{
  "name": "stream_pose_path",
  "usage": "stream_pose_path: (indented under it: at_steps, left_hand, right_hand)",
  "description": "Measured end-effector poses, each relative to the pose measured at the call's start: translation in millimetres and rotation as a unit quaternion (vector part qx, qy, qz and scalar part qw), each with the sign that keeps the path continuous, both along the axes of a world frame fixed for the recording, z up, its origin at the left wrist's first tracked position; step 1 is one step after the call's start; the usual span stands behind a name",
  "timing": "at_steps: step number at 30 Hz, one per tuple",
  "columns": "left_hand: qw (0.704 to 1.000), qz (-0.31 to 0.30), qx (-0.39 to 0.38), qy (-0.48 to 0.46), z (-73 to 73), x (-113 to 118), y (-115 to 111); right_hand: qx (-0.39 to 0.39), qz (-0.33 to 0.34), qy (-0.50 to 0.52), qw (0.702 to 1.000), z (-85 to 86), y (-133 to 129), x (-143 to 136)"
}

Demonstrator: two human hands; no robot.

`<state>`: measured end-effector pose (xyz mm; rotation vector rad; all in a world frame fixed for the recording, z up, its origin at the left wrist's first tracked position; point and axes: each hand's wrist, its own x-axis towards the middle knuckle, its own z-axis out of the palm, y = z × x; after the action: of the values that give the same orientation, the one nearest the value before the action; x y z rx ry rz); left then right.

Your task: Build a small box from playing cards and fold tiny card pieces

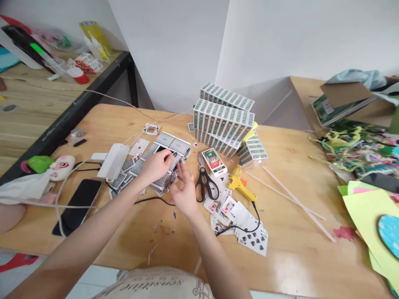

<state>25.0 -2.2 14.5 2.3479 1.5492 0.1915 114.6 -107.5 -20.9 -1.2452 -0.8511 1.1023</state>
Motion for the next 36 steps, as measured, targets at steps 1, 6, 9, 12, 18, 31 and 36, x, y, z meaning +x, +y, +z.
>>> stream_pose_path:
  at_steps: [1,6,9,12,18,31,36]
  left_hand:
    - [1.000,0.000,0.003,0.002,0.0,0,0]
    - [1.000,-0.004,0.013,0.018,1.1,1,-2]
    - [0.999,-0.005,0.009,0.036,1.9,2,-4]
    - [0.998,-0.013,0.002,0.054,2.9,3,-5]
    - [0.996,-0.040,0.017,0.074,4.6,7,-6]
    - [0.987,-0.128,0.046,0.082,8.5,-4,-7]
    - [0.988,-0.111,0.044,0.100,8.4,-2,-10]
  right_hand:
    - [-0.001,-0.002,0.000,1.000,-0.4,0,0]
    - [-0.006,-0.001,0.002,1.000,-0.9,0,-2]
    - [-0.008,0.000,0.022,1.000,0.1,0,-3]
    - [-0.012,-0.003,0.053,0.999,1.1,0,-4]
    - [-0.016,-0.010,0.109,0.994,0.5,0,-6]
    - [-0.010,0.000,0.126,0.992,2.0,1,-6]
    - [-0.004,0.002,0.105,0.994,1.6,1,-9]
